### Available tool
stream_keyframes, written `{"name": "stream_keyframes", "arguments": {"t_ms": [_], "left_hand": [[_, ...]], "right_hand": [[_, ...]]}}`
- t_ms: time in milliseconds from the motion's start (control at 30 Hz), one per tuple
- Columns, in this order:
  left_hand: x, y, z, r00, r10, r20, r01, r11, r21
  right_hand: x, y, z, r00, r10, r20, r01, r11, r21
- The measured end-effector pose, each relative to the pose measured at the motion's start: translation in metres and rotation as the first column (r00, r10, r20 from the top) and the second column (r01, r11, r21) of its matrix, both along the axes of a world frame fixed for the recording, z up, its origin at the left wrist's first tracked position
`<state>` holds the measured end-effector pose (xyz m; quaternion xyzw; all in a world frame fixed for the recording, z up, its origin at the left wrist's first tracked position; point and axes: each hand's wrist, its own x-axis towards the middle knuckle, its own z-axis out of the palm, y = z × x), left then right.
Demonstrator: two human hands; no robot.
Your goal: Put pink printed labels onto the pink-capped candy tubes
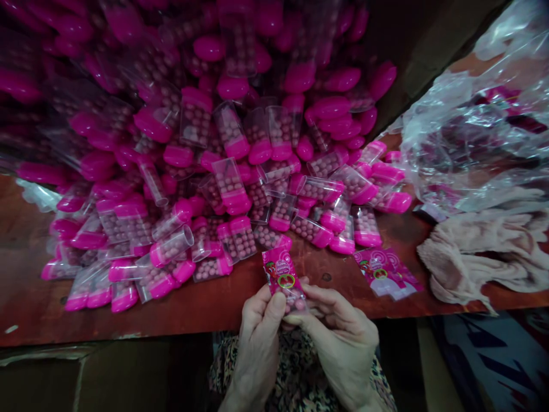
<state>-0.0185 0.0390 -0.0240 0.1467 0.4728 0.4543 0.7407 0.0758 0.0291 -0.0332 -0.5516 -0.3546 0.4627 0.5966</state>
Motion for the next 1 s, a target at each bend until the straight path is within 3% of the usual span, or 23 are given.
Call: {"name": "stream_keyframes", "arguments": {"t_ms": [200,333,500,733,1000], "left_hand": [[0.002,0.003,0.005,0.998,0.06,0.023,-0.06,0.998,-0.008],[-0.002,0.008,0.007,0.985,0.172,0.019,-0.173,0.985,0.014],[-0.006,0.006,0.003,0.995,0.098,0.003,-0.097,0.983,0.157],[0.001,-0.008,-0.003,0.991,0.124,-0.054,-0.108,0.967,0.232],[0.005,-0.006,0.004,0.991,0.118,0.067,-0.125,0.985,0.119]], "right_hand": [[0.005,0.001,-0.005,0.999,0.022,0.045,-0.023,1.0,0.017],[0.01,0.003,-0.01,0.99,0.127,-0.057,-0.128,0.992,0.001],[0.015,0.004,-0.015,0.979,0.164,-0.117,-0.162,0.986,0.03],[0.014,-0.004,-0.009,0.989,0.121,-0.081,-0.117,0.992,0.052],[0.006,-0.011,-0.004,0.994,0.11,-0.017,-0.109,0.991,0.074]]}}
